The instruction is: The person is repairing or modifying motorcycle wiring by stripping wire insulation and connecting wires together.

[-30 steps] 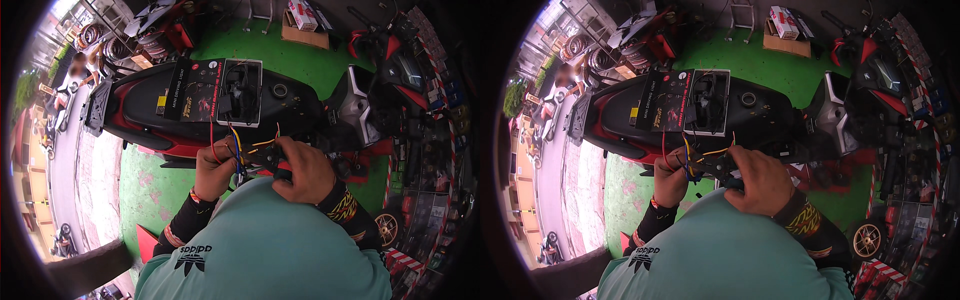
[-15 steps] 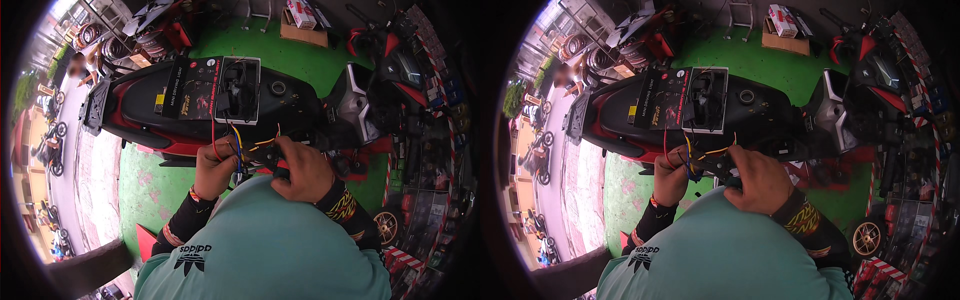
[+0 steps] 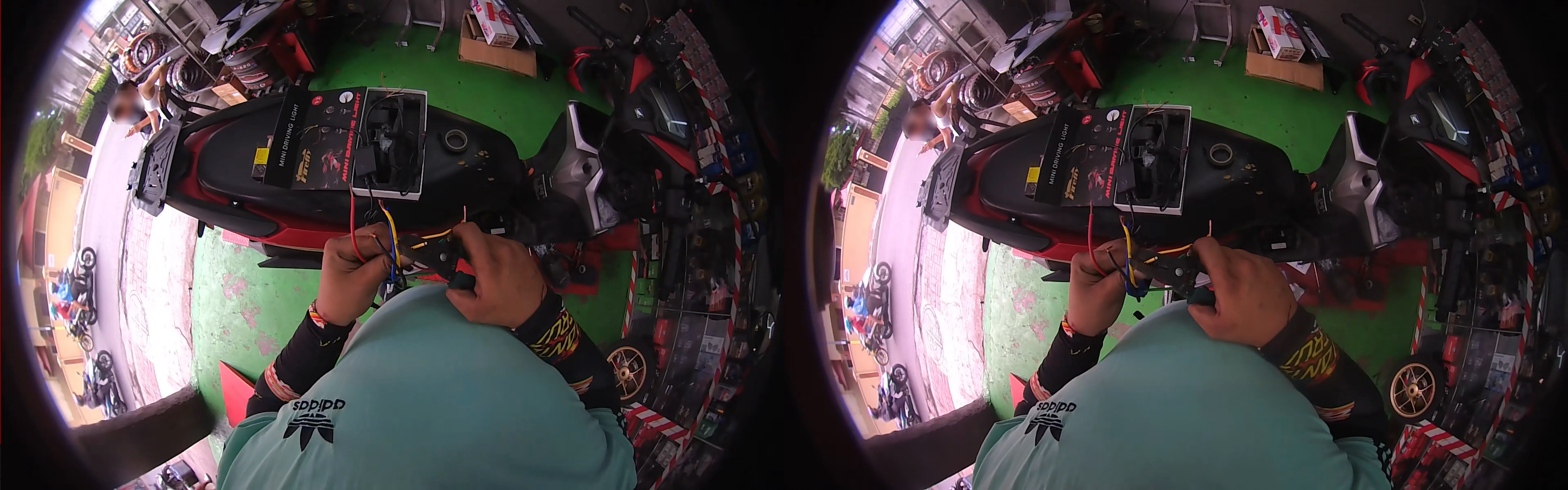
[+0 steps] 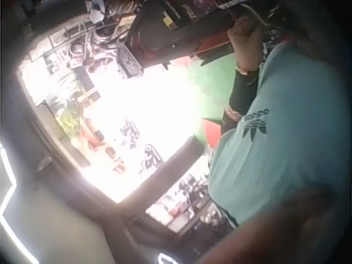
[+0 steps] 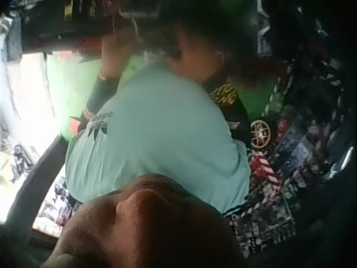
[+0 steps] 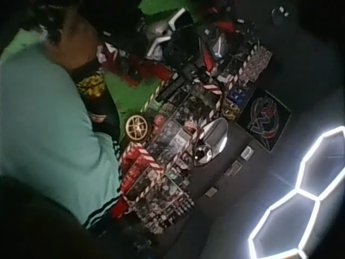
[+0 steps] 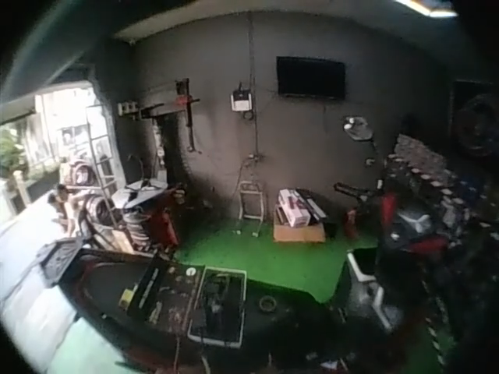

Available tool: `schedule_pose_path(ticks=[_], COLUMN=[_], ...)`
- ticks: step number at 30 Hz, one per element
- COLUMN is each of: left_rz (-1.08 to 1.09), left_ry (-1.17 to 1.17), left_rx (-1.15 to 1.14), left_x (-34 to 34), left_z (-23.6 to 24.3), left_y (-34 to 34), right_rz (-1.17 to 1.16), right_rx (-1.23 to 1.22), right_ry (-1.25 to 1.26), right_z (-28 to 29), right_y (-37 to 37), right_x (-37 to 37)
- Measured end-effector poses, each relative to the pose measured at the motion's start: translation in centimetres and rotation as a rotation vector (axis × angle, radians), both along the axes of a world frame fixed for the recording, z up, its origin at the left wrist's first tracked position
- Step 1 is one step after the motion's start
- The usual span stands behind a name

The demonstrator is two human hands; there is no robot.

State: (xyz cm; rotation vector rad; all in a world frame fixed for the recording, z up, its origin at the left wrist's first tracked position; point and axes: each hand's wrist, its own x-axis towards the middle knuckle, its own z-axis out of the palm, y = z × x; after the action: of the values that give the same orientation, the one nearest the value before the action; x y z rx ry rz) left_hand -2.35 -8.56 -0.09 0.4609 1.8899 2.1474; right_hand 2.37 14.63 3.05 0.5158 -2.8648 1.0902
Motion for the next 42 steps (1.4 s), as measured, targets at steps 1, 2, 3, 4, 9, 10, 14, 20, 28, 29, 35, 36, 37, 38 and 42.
schedule_pose_path(ticks=[1,2,3,4,9,10,14,20,28,29,35,36,37,38,42], left_rz=[-0.001,0.009,0.018,0.017,0.012,0.009,-0.016,-0.039,0.025,0.014,0.0,0.014,0.012,-0.002,-0.002], left_ry=[0.002,-0.031,-0.064,-0.061,0.036,0.035,0.046,0.006,-0.015,-0.01,-0.014,-0.031,-0.029,-0.031,-0.066], left_rx=[0.0,-0.013,-0.026,-0.026,0.054,0.053,0.068,0.067,0.032,0.039,0.0,0.014,0.019,0.028,0.0], left_x=[0.1,0.1,0.2,0.4,0.3,0.4,0.1,0.2,0.5,0.3,0.0,-0.1,-0.1,0.0,-0.5], left_z=[0.3,0.6,0.9,1.1,0.6,0.6,0.3,0.2,0.8,1.1,2.1,2.1,1.9,1.7,2.1], left_y=[0.1,0.2,0.4,0.6,0.8,0.8,0.6,0.7,1.9,2.0,2.8,3.1,3.3,3.4,3.9], right_rz=[-0.017,-0.033,-0.034,-0.041,-0.047,-0.045,-0.043,-0.064,-0.059,-0.033,-0.055,-0.057,-0.169,-0.269,-0.156], right_rx=[-0.016,-0.032,-0.031,-0.043,-0.028,-0.024,-0.023,-0.059,-0.252,-0.398,-0.909,-0.905,-0.503,-0.098,-0.534], right_ry=[0.016,0.033,0.036,0.028,0.033,0.062,0.093,0.063,-0.172,-0.268,-0.828,-0.825,-0.423,-0.022,-0.101], right_z=[-0.1,-0.1,0.0,0.0,0.3,0.1,0.1,-0.4,-0.9,-1.1,0.3,0.2,-0.1,-0.5,-0.7], right_y=[-0.1,-0.1,-0.1,0.0,0.0,0.0,0.0,-0.1,0.2,0.4,1.4,1.4,1.2,1.0,0.8], right_x=[0.1,0.1,0.2,0.3,0.4,0.5,0.7,0.9,0.9,0.9,1.4,1.5,1.7,2.0,1.7])
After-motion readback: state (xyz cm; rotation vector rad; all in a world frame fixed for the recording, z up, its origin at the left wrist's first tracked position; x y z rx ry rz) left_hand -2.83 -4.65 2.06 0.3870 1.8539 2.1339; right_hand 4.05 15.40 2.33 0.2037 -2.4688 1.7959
